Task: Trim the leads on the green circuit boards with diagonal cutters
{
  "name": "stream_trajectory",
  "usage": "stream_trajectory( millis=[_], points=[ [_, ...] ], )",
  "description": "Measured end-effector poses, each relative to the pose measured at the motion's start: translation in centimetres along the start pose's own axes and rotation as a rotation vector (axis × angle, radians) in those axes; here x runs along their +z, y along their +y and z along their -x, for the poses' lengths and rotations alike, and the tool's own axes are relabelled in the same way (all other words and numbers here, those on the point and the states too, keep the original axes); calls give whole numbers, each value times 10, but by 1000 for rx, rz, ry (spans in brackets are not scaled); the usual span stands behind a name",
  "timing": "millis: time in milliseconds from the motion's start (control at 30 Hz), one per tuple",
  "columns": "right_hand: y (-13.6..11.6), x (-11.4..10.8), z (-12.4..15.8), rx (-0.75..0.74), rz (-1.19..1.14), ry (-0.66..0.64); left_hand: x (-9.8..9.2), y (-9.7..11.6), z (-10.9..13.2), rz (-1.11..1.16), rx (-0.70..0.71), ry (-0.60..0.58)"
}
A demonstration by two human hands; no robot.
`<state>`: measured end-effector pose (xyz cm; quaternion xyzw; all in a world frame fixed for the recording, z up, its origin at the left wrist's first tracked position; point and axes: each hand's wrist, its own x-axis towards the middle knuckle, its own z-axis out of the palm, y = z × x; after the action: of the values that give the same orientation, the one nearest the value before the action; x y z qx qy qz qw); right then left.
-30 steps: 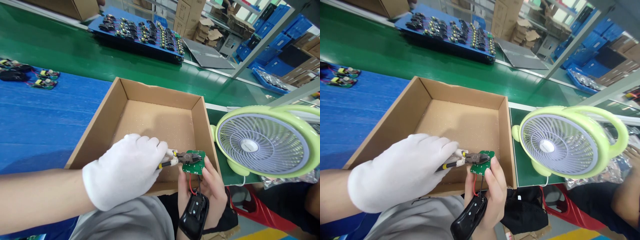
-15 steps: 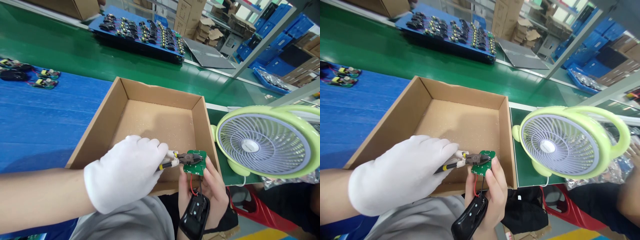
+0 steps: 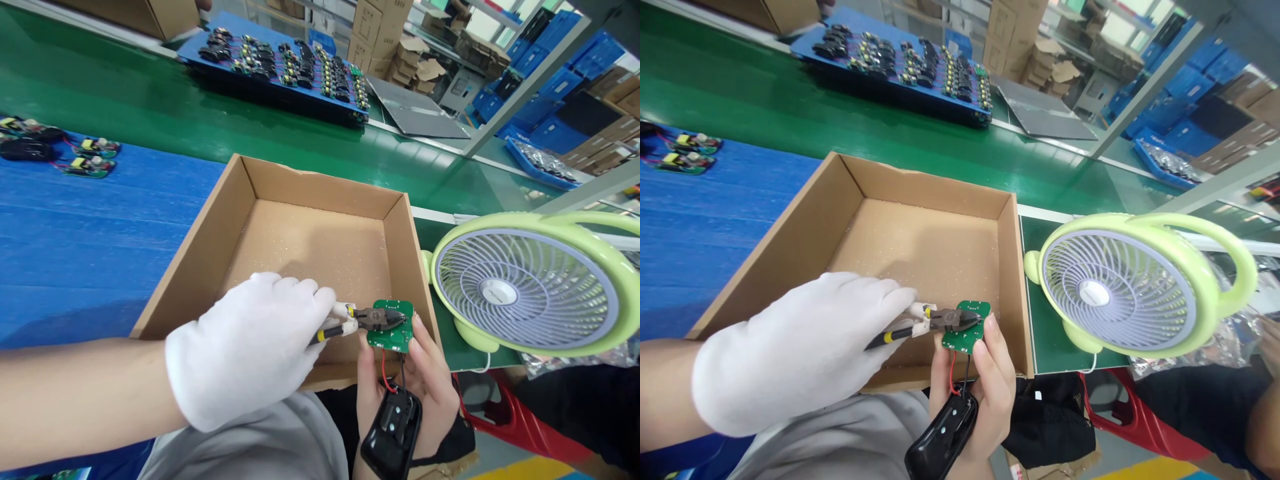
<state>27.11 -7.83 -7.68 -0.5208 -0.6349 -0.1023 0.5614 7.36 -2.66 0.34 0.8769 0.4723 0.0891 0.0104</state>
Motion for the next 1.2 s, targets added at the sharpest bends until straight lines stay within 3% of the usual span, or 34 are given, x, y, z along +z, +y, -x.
stream_trajectory(
  millis=[200,333,700,1200],
  points=[
    [-6,-3,2,84,-30,-36,-1,-8,5,-22,45,123],
    [0,-6,1,49,-72,-66,-5,-10,5,-10,107,182],
    [-18,-4,-1,103,-17,-88,-3,-10,6,-78,91,204],
    [-14,-5,-1,63,-34,-90,-5,-11,0,-83,138,241]
  ],
)
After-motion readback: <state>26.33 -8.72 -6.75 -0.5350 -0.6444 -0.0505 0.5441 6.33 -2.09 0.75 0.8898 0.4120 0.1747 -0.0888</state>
